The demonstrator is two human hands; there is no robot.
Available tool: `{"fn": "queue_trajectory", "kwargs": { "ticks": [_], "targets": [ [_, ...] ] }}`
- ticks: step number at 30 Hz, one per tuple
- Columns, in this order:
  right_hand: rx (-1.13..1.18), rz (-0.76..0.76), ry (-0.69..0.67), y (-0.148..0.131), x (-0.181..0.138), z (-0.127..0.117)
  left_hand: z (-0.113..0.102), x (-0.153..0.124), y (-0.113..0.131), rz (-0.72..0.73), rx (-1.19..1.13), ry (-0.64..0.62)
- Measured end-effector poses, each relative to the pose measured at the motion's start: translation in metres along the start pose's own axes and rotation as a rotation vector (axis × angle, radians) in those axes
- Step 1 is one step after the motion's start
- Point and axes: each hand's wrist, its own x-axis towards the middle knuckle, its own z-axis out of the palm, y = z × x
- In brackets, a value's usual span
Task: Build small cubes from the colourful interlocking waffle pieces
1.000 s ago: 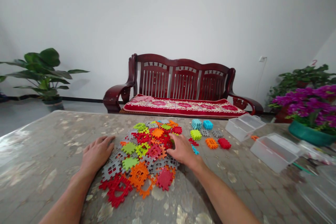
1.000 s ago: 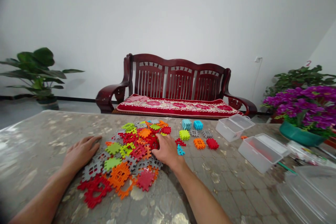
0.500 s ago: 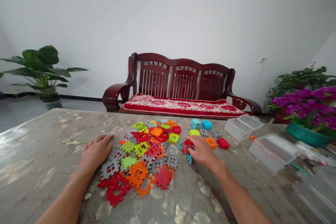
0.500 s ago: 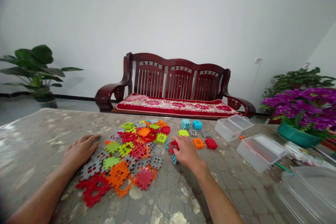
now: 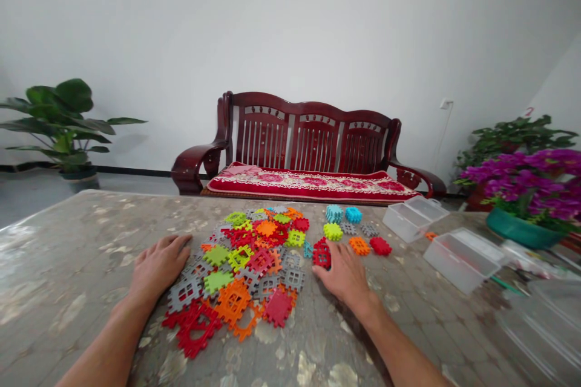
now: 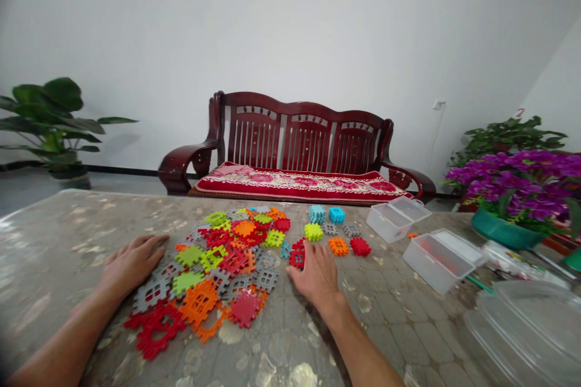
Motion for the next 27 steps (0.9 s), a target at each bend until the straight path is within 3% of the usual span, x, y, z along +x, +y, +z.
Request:
{"fn": "queue_trajectory", "kwargs": {
  "ticks": [21, 27],
  "targets": [
    [-0.139, 0.028, -0.010, -0.018, 0.003, -0.003, -0.005, 0.002, 0.003, -0.042, 0.102, -0.117],
    [-0.084, -0.002, 0.028, -0.016, 0.000, 0.003, -0.007, 0.001, 0.006, -0.041, 0.099, -0.100]
  ]
}}
